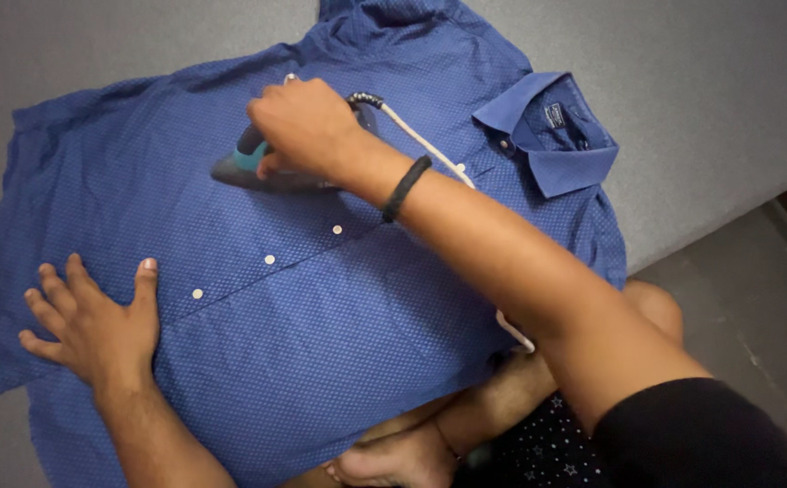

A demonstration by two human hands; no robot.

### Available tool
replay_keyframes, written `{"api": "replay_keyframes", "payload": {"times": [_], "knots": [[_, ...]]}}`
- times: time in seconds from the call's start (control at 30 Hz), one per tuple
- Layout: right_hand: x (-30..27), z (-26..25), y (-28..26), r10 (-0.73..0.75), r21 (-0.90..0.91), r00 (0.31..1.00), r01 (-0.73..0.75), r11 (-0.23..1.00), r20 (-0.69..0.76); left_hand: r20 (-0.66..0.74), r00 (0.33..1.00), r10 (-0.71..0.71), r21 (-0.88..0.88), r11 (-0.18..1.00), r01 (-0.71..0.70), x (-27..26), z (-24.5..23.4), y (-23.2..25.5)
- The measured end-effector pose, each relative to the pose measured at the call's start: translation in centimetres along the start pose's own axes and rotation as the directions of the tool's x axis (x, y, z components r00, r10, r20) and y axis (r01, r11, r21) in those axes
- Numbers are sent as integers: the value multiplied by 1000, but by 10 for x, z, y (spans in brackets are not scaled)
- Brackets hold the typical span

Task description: The person irons a blue button-up shirt laid out on a flat surface. They use a handheld electric iron to smooth the collar, front placket, and body of the shirt, moving the iron back and forth while holding the fabric with the other hand.

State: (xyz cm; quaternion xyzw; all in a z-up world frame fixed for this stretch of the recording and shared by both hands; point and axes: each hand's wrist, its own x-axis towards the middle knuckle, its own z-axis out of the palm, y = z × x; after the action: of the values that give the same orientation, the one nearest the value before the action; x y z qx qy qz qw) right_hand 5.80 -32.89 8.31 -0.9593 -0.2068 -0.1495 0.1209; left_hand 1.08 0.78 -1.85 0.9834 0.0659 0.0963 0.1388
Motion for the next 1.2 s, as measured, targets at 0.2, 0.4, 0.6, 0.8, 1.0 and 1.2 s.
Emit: {"api": "replay_keyframes", "payload": {"times": [0.2, 0.4, 0.6, 0.8, 1.0, 1.2], "knots": [[13, 11, 11, 13, 47, 999, -12, 999, -31, 12, 1000, 4, -14, 1000, -4, -1, -2, 1], [30, 26, 2, 135, 33, 980, -131, 991, -148, 17, 1000, -14, 14, 1000, 14, -1, 0, 1], [41, 16, 5, -85, 2, 996, 85, 996, 7, 3, 1000, -12, 15, 1000, 12, 0, 1, 1], [50, 16, -12, -136, 37, 983, 132, 991, 122, 13, 1000, -17, -3, 1000, 17, -1, -2, 4], [47, 16, -67, -306, 198, 926, 265, 944, 219, 16, 1000, -1, -77, 997, 2, -5, -9, 7], [60, 50, -96, -149, 191, 987, 136, 972, 56, -2, 1000, 24, -58, 998, -24, -2, -6, 2]]}}
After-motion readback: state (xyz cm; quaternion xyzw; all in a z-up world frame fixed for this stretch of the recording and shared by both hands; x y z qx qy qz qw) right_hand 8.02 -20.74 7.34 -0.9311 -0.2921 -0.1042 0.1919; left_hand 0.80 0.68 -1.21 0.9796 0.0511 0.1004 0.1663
